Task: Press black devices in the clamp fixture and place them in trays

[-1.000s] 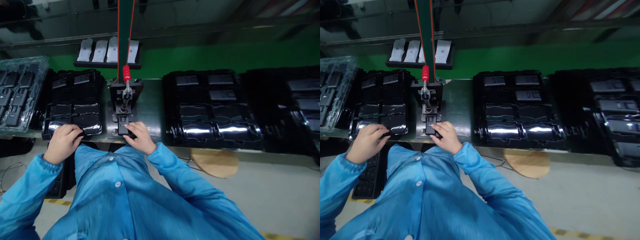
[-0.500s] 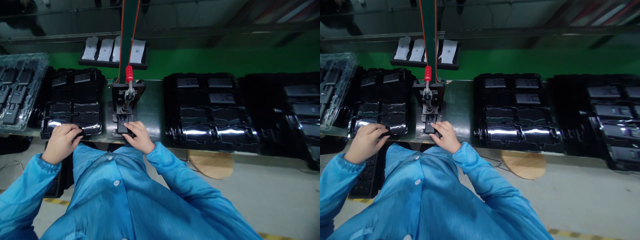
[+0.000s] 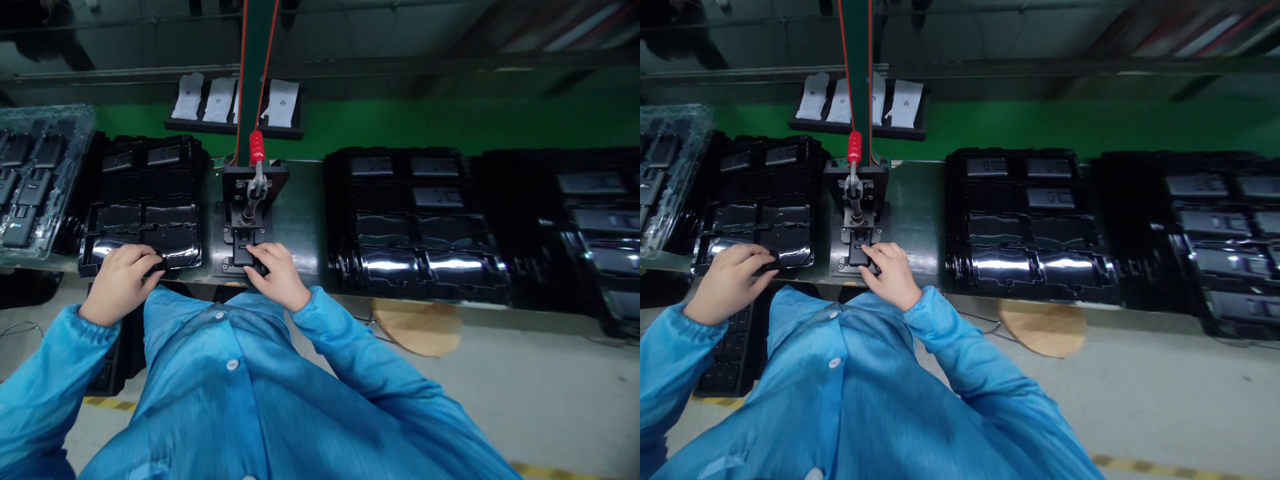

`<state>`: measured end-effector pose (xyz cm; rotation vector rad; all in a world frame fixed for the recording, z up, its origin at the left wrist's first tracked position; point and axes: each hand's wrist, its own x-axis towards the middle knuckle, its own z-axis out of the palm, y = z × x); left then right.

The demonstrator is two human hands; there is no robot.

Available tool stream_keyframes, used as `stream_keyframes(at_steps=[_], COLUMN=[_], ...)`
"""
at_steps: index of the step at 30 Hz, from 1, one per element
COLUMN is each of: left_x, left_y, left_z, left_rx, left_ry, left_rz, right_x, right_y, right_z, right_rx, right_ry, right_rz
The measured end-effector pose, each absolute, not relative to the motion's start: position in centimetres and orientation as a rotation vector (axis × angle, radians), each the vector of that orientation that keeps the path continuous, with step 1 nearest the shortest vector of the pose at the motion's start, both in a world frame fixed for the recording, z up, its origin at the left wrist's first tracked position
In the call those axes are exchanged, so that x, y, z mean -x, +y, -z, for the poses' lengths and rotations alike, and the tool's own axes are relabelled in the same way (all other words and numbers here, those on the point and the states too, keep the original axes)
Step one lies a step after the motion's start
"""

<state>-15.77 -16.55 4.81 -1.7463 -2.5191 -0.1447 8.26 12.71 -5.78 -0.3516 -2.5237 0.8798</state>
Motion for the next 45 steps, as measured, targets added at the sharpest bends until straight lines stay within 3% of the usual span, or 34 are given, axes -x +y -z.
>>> stream_keyframes(at_steps=[18, 22, 26, 30, 35, 41, 45], left_x=[16.5, 14.9, 10.1, 5.4, 4.2, 5.1, 5.2], left_y=[-16.4, -16.6, -16.1, -14.2, -10.7, -8.3, -7.2], left_z=[-5.0, -6.2, -7.5, -5.5, -0.1, 3.5, 3.9], left_rx=[1.795, 1.695, 1.613, 1.795, 1.862, 1.742, 1.532], left_ry=[-2.482, -2.358, -2.088, -2.238, -2.710, -2.886, -3.013], left_rz=[0.214, 0.363, 0.824, 1.082, 0.945, 0.844, 0.698], right_x=[-8.6, -8.4, -5.4, -0.3, 3.4, 2.7, 0.7], right_y=[12.9, 14.7, 17.5, 19.9, 20.7, 17.4, 14.6], right_z=[4.0, -0.2, -6.8, -10.5, -11.8, -16.0, -16.3], right_rx=[0.337, 0.253, 0.304, 0.304, 0.295, 0.256, 0.054], right_ry=[-2.582, -2.227, -1.995, -2.178, -2.130, -1.746, -1.749], right_rz=[-0.782, -0.647, -0.562, -0.831, -1.251, -1.782, -1.755])
